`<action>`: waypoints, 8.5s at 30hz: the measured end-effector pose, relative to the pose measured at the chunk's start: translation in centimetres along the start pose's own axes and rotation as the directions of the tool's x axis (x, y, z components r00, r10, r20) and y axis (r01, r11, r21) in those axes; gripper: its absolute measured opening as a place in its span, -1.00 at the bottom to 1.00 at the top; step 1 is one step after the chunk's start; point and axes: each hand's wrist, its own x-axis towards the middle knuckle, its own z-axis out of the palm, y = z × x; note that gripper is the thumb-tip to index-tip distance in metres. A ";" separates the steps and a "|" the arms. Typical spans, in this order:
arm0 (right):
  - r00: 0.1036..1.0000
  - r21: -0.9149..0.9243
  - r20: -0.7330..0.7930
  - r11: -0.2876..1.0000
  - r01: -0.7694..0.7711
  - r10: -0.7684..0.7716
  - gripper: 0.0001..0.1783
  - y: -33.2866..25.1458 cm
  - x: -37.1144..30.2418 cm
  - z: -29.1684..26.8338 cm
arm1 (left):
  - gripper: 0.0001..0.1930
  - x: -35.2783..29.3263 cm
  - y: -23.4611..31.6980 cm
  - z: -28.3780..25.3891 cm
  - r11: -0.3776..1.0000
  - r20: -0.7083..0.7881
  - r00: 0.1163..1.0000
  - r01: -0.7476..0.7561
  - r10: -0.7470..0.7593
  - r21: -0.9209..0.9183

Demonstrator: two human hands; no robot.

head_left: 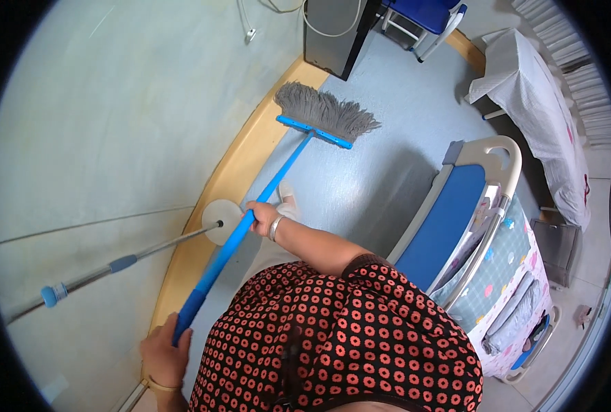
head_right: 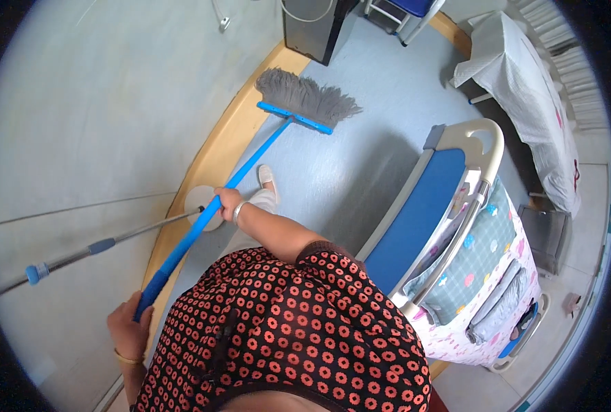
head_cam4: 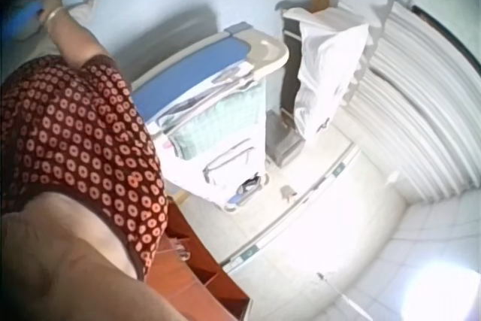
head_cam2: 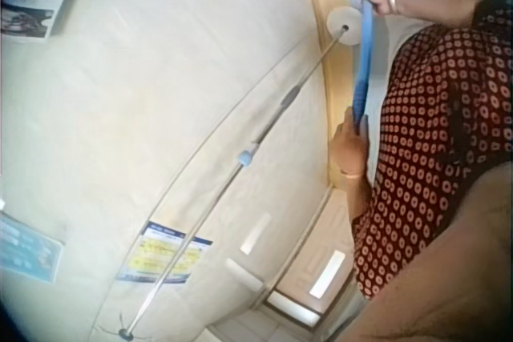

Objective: The person sweeps the floor throughout the room using a mop.

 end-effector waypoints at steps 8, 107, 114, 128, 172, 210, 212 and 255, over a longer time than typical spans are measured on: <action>0.996 0.086 -0.015 0.992 0.091 -0.090 -0.89 -8.3 3.4 2.1 | -0.66 13.6 -2.0 -4.2 0.962 -0.013 0.962 -0.272 0.273 0.029; 0.956 0.926 -0.216 0.268 0.266 -0.200 -0.92 -76.7 -8.1 -34.4 | -0.58 67.5 69.6 -12.1 0.613 0.418 0.568 -0.789 0.709 0.032; 0.977 0.836 -0.092 0.518 0.181 -0.192 -0.96 -84.0 -10.9 -32.8 | -0.58 62.9 71.1 -13.2 0.874 0.358 0.800 -0.468 0.481 -0.128; 0.836 0.579 -0.316 0.607 0.545 -0.449 -0.91 -95.0 -13.9 -39.9 | -0.61 62.3 81.0 -7.8 0.876 0.409 0.778 -0.379 0.476 -0.299; 0.891 0.407 -0.219 0.793 0.453 -0.397 -0.85 -110.8 -14.0 -38.8 | -0.54 78.7 90.8 -10.7 0.879 0.545 0.699 -0.286 0.463 -0.381; 0.708 0.660 -0.673 0.256 0.706 -0.216 -0.95 -104.7 -27.1 -76.0 | -0.72 65.2 120.9 -5.3 0.467 0.507 0.381 -0.883 0.773 -0.050; 0.720 0.628 -0.640 0.358 0.691 -0.266 -0.93 -106.1 -28.4 -73.6 | -0.74 64.3 119.7 -6.1 0.490 0.446 0.420 -0.870 0.790 -0.049; 0.706 0.405 -0.708 -0.837 0.369 -0.031 -0.82 -89.7 -51.1 -106.3 | -0.77 45.8 169.3 12.4 -0.670 0.527 -0.704 -0.679 0.477 -0.301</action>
